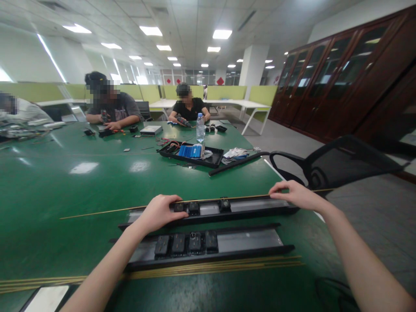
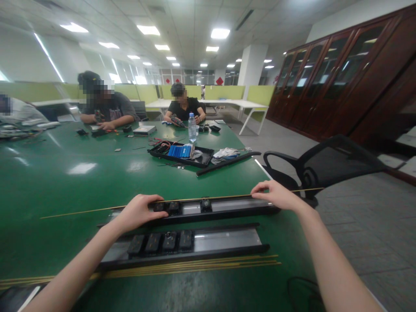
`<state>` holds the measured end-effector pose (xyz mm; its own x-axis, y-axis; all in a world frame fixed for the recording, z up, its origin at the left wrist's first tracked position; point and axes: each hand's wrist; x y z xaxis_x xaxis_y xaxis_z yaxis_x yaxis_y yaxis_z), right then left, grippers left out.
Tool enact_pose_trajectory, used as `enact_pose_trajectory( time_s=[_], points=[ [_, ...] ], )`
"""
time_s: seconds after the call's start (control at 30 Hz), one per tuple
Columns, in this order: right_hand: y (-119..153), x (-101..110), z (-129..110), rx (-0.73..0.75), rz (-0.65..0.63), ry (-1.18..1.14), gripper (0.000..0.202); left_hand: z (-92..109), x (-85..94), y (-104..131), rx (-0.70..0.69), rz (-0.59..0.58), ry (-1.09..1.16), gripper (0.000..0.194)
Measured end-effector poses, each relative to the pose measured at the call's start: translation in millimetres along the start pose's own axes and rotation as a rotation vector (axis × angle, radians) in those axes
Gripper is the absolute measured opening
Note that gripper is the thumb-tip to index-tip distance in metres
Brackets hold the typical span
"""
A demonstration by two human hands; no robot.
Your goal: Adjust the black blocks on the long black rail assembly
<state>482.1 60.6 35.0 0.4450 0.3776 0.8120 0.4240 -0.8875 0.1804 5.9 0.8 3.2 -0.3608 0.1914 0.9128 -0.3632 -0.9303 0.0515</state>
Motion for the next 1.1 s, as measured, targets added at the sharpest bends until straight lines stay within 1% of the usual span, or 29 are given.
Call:
enact_pose_trajectory(
  time_s=[0.2,0.33,1.1],
  points=[
    [-0.8,0.5,11.7,-0.004,-0.015,-0.018,0.038,-0.3,-0.8,-0.1,-0.011,0.003,-0.007,0.046],
    [-1.1,0.7,15.4,-0.005,-0.018,-0.023,0.037,-2.6,-2.4,-0.1,-0.015,0.007,-0.011,0.046],
    [4.2,5.9,18.4,-0.044,-0.006,-0.033,0.044,-2.2,-1.7,0.2,-0.018,0.007,0.001,0.047]
  ],
)
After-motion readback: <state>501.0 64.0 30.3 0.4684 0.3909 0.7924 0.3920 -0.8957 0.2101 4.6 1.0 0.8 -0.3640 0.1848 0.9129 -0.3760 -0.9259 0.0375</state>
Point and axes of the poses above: each hand's wrist, its own y-axis away from the middle knuckle, its own x-axis out of the back of the hand, z = x × y, and after that the axes turned 10 degrees about -z, right-handed
